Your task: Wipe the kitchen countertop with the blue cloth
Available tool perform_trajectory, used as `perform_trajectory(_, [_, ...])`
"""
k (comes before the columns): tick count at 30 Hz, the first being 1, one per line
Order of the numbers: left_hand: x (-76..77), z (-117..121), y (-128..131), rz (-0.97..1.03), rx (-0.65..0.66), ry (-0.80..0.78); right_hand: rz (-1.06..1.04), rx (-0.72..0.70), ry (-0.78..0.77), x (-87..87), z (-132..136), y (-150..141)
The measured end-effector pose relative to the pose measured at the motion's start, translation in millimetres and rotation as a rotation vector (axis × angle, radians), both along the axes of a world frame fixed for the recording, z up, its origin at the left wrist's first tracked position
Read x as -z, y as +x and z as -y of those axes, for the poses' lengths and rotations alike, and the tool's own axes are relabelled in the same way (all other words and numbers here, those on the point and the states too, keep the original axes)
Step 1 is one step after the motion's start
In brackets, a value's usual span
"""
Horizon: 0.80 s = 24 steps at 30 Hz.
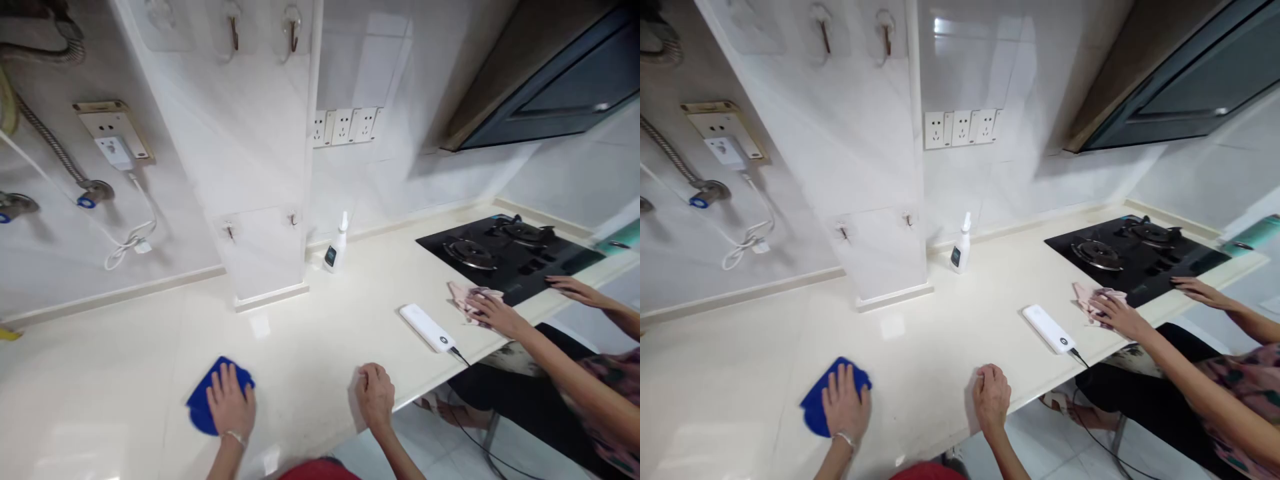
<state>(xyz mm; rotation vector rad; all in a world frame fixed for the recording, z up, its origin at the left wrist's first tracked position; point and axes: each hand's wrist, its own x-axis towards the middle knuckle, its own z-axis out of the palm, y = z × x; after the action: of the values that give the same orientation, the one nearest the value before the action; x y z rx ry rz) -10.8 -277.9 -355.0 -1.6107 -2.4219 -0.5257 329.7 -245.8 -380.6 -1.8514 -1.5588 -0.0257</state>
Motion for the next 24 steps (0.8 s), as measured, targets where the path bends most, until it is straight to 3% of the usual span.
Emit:
perform_trajectory(3, [5.2, -12.2, 60.5, -0.005, 0.388, -0.042, -0.005, -0.002, -0.006, -3.6, -1.7, -1.3])
perform_trajectory(7, [-2.9, -24.2, 123.9, 0.015, 0.916, -0.177, -0.038, -0.001, 0.019, -11.9, -3.4, -3.7])
perform_trajectory(9, [-6.9, -25.0, 143.2, 0.032, 1.086, -0.225, -0.050, 0.006, 0.027, -14.5, -3.9, -4.2])
perform_trajectory(11, [-8.9, -22.5, 153.7, 0.049, 1.167, -0.247, -0.053, 0.019, 0.017, -15.1, -4.0, -3.7])
perform_trajectory(14, [-9.9, -16.7, 153.8, 0.058, 1.182, -0.286, -0.059, 0.030, -0.005, -13.5, -3.2, -1.5])
perform_trajectory(18, [-11.2, -10.4, 126.3, 0.072, 1.134, -0.331, -0.070, 0.026, -0.023, -11.4, -2.0, 1.0])
perform_trajectory(24, [-11.9, -7.7, 41.4, 0.065, 0.676, -0.294, -0.082, 0.032, -0.025, -11.5, -0.7, 2.1])
